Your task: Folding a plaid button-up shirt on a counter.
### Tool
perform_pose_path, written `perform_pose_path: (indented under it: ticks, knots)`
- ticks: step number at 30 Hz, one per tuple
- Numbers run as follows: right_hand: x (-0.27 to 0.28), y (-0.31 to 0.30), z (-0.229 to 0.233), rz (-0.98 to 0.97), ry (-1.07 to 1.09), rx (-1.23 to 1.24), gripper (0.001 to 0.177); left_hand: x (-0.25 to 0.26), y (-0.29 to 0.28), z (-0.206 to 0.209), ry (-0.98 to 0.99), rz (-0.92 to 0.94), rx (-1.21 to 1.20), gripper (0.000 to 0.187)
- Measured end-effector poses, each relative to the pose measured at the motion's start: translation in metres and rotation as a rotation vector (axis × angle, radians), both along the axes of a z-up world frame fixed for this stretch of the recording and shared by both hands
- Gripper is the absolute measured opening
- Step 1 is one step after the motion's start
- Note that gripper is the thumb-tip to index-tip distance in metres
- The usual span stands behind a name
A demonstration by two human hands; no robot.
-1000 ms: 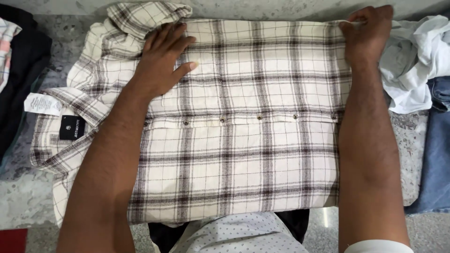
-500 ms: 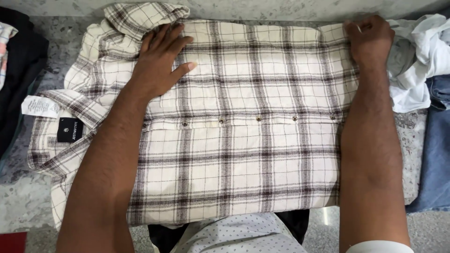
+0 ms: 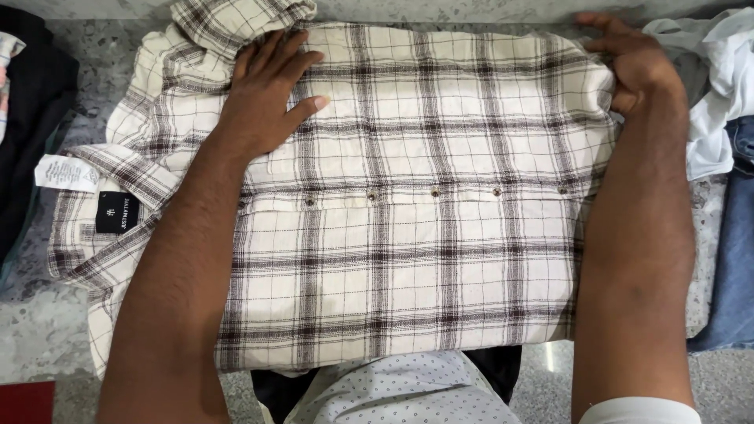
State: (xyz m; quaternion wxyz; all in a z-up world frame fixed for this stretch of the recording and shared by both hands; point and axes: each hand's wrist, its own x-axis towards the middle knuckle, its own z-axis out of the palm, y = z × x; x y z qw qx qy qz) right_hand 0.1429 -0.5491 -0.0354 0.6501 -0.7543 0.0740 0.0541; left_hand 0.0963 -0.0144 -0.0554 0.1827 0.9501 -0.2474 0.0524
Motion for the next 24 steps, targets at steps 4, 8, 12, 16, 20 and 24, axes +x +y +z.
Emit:
perform_pose_path:
  ticks: [4,8,12,16,20,24]
  knots:
    - [-0.004,0.010,0.004,0.076,-0.168,-0.123,0.036,0.000,0.001,-0.001,-0.005,0.002,0.002,0.061]
    - [0.005,-0.010,-0.007,-0.048,-0.144,0.492,0.042,0.001,0.001,-0.003,-0.017,-0.007,-0.002,0.061]
    - [0.044,-0.083,-0.070,-0.080,-0.301,0.379,0.030,0.001,0.001,-0.005,-0.035,-0.015,0.001,0.061]
    - [0.033,-0.059,-0.053,-0.255,-0.247,0.257,0.029,0.002,0.001,-0.007,-0.076,-0.013,-0.001,0.062]
    - [0.018,-0.021,-0.029,-0.278,-0.640,-0.168,0.019,0.002,0.001,-0.008,-0.101,-0.012,-0.009,0.063]
    - [0.055,-0.059,-0.089,-0.188,-0.906,-0.404,0.033,0.002,0.002,-0.010,-0.117,-0.017,-0.014,0.063]
